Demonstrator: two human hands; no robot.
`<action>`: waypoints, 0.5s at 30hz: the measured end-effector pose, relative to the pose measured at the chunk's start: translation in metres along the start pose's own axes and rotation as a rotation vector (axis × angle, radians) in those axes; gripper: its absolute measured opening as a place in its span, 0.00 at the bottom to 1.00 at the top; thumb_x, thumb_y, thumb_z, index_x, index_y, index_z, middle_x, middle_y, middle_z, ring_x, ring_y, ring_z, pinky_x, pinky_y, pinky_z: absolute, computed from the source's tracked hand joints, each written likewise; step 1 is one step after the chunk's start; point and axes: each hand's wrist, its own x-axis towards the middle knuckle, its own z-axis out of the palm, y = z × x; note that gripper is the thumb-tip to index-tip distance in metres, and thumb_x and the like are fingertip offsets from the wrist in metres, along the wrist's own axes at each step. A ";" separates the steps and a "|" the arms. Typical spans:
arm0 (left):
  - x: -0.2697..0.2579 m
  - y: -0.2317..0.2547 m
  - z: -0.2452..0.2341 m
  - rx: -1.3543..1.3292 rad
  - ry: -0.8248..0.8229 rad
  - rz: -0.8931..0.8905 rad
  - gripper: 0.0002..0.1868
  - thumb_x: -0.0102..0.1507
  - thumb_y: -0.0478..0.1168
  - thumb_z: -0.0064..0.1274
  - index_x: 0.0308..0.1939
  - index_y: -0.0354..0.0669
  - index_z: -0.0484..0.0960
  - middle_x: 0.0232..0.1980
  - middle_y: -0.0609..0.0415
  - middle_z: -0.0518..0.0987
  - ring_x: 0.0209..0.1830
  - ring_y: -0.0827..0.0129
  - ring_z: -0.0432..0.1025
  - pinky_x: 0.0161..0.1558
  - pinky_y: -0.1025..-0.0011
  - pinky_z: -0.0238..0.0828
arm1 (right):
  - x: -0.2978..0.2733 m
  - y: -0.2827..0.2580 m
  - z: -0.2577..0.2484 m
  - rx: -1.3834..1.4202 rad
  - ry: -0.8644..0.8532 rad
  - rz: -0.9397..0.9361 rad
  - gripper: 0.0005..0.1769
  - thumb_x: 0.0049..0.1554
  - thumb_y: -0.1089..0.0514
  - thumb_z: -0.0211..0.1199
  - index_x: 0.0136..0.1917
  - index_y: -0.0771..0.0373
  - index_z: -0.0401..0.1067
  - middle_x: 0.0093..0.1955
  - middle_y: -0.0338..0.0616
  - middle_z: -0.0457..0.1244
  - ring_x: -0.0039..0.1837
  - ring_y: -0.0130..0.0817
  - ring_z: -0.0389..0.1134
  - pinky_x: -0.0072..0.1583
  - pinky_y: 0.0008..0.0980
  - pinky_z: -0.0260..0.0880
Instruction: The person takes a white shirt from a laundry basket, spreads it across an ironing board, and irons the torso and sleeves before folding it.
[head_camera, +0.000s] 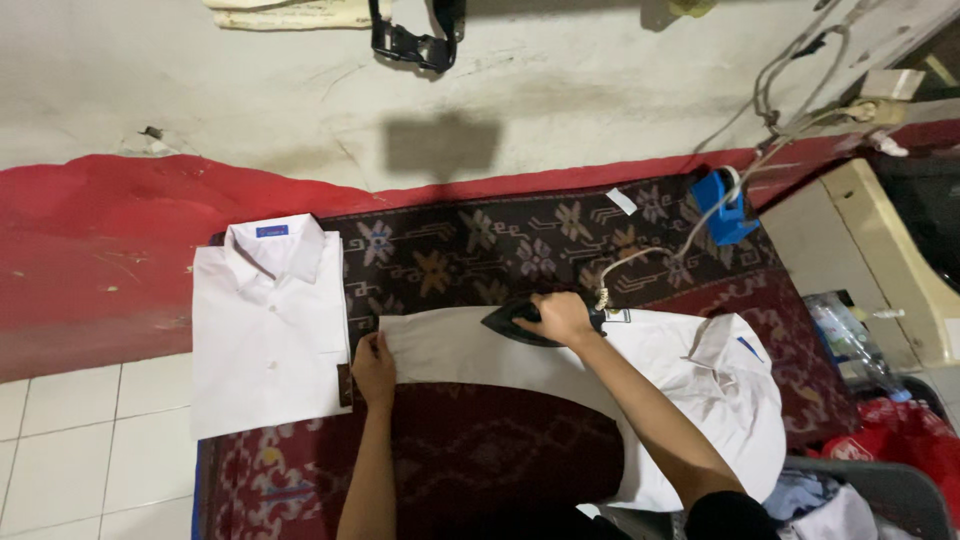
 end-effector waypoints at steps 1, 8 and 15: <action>0.000 -0.002 0.000 0.011 -0.026 -0.031 0.16 0.72 0.45 0.51 0.46 0.33 0.80 0.42 0.39 0.83 0.39 0.45 0.78 0.40 0.56 0.73 | 0.003 -0.005 0.003 0.009 0.031 -0.023 0.32 0.50 0.28 0.64 0.38 0.61 0.76 0.29 0.49 0.67 0.32 0.47 0.69 0.36 0.45 0.70; -0.002 -0.012 0.006 0.073 0.156 0.046 0.11 0.72 0.41 0.46 0.44 0.36 0.79 0.43 0.41 0.82 0.42 0.45 0.76 0.44 0.55 0.72 | 0.077 -0.090 0.055 0.046 0.068 -0.137 0.36 0.53 0.26 0.63 0.34 0.63 0.72 0.24 0.47 0.59 0.28 0.44 0.63 0.34 0.45 0.64; -0.003 -0.010 0.002 0.058 0.173 0.066 0.11 0.74 0.40 0.45 0.45 0.36 0.79 0.43 0.42 0.80 0.42 0.47 0.75 0.43 0.56 0.72 | 0.082 -0.088 0.056 0.071 -0.073 -0.088 0.35 0.52 0.26 0.63 0.35 0.63 0.72 0.24 0.48 0.61 0.28 0.43 0.64 0.32 0.44 0.65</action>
